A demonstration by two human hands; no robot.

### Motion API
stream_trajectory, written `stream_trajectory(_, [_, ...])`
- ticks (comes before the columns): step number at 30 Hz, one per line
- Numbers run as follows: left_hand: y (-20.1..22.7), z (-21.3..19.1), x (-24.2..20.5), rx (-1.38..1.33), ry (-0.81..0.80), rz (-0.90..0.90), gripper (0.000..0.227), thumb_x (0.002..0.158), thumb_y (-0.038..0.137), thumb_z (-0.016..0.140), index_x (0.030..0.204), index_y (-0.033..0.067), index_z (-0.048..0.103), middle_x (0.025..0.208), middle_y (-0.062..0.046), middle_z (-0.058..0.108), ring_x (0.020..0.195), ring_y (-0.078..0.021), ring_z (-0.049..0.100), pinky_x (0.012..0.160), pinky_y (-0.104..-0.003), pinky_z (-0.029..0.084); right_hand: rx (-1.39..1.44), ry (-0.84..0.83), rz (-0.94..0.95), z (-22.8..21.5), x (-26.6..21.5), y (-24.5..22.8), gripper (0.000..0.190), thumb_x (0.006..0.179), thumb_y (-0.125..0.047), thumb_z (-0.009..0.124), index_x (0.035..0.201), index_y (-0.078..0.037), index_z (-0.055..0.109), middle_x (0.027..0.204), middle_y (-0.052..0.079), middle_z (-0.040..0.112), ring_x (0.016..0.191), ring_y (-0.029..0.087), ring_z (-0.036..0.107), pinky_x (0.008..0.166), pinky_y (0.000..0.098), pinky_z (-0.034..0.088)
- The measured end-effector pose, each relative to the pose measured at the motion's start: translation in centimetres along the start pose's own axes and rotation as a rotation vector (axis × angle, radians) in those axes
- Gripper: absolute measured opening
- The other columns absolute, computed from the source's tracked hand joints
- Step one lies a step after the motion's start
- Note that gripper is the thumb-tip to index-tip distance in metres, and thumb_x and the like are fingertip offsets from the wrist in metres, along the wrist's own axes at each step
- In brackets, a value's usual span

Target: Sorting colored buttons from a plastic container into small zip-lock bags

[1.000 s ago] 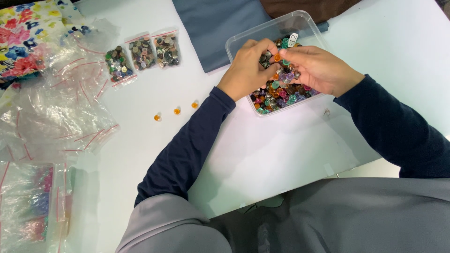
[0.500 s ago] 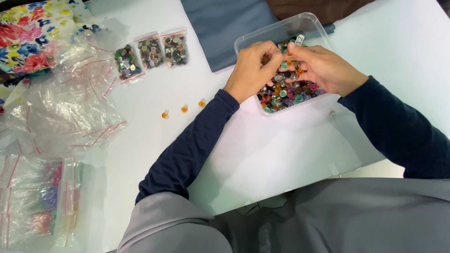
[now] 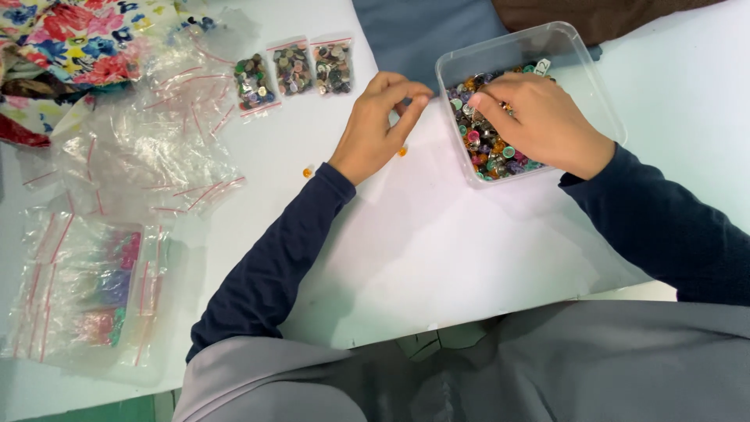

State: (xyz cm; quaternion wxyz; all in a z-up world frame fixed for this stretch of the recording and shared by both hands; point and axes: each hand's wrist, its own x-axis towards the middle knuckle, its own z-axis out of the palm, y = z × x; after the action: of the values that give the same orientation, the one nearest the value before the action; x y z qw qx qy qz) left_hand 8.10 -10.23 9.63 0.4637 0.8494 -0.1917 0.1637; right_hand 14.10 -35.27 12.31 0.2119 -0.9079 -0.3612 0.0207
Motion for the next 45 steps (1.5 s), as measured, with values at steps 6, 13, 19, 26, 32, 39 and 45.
stream_trajectory(6, [-0.9, -2.4, -4.5, 0.152, -0.022, -0.047, 0.035, 0.105, 0.010, 0.053, 0.139, 0.0080, 0.057, 0.107, -0.006, 0.060, 0.082, -0.0136, 0.063, 0.090, -0.034, 0.053, -0.181, 0.194, -0.191, 0.5, 2.7, -0.3, 0.028, 0.109, -0.015, 0.054, 0.118, -0.003, 0.078, 0.111, 0.011, 0.078, 0.094, 0.030, 0.072, 0.076, 0.0473, 0.052])
stream_trajectory(13, [-0.5, -4.1, -8.3, 0.184, -0.135, -0.400, 0.018, 0.094, 0.022, 0.063, 0.106, 0.0201, 0.051, 0.084, 0.005, 0.066, 0.075, -0.0093, 0.066, 0.066, -0.035, 0.048, 0.129, 0.141, -0.225, 2.2, 2.2, -8.1, 0.028, 0.105, -0.007, 0.061, 0.133, -0.002, 0.065, 0.082, 0.006, 0.069, 0.052, 0.021, 0.062, 0.070, 0.0381, 0.051])
stream_trajectory(19, [-3.6, -3.6, -10.5, 0.395, -0.257, -0.195, 0.011, 0.093, 0.013, 0.069, 0.098, 0.0081, 0.060, 0.080, -0.010, 0.068, 0.072, -0.0296, 0.073, 0.066, -0.039, 0.058, -0.133, -0.162, -0.052, 7.2, 1.4, -11.2, 0.014, 0.095, -0.027, 0.064, 0.103, -0.018, 0.059, 0.069, 0.007, 0.076, 0.073, 0.042, 0.074, 0.071, 0.0548, 0.058])
stream_trajectory(26, [-5.2, -2.2, -11.5, 0.450, -0.232, -0.090, 0.012, 0.095, 0.011, 0.067, 0.104, 0.0055, 0.060, 0.093, -0.013, 0.064, 0.081, -0.0314, 0.071, 0.071, -0.040, 0.059, -0.390, 0.127, -0.282, 12.5, 0.0, -8.8, 0.022, 0.097, -0.032, 0.071, 0.091, -0.013, 0.062, 0.078, 0.003, 0.062, 0.075, 0.024, 0.067, 0.056, 0.0350, 0.053])
stream_trajectory(32, [-5.0, -1.2, -11.5, 0.553, -0.153, 0.005, 0.012, 0.100, 0.013, 0.063, 0.110, 0.0053, 0.062, 0.118, -0.015, 0.054, 0.093, -0.0283, 0.067, 0.078, -0.038, 0.060, -0.393, 0.378, -0.336, 14.8, -0.3, -5.3, 0.024, 0.102, -0.037, 0.067, 0.110, -0.014, 0.061, 0.109, 0.004, 0.052, 0.106, 0.026, 0.059, 0.077, 0.0376, 0.051])
stream_trajectory(39, [-5.8, -0.1, -11.2, 0.570, -0.126, -0.032, 0.016, 0.103, 0.013, 0.062, 0.115, 0.0028, 0.061, 0.131, -0.020, 0.051, 0.098, -0.0291, 0.070, 0.084, -0.036, 0.063, -0.039, 0.225, -0.257, 13.7, 0.3, -5.6, 0.047, 0.096, -0.023, 0.065, 0.137, -0.008, 0.049, 0.136, 0.019, 0.047, 0.125, 0.042, 0.051, 0.106, 0.0561, 0.037])
stream_trajectory(45, [-6.8, 0.9, -10.6, 0.567, -0.127, -0.088, 0.021, 0.102, 0.017, 0.064, 0.119, 0.0066, 0.058, 0.128, -0.020, 0.059, 0.106, -0.0284, 0.072, 0.088, -0.032, 0.061, 0.197, 0.081, -0.164, 13.9, 0.4, -5.3, 0.059, 0.083, -0.003, 0.053, 0.141, -0.009, 0.044, 0.147, 0.024, 0.046, 0.133, 0.048, 0.047, 0.115, 0.0688, 0.022])
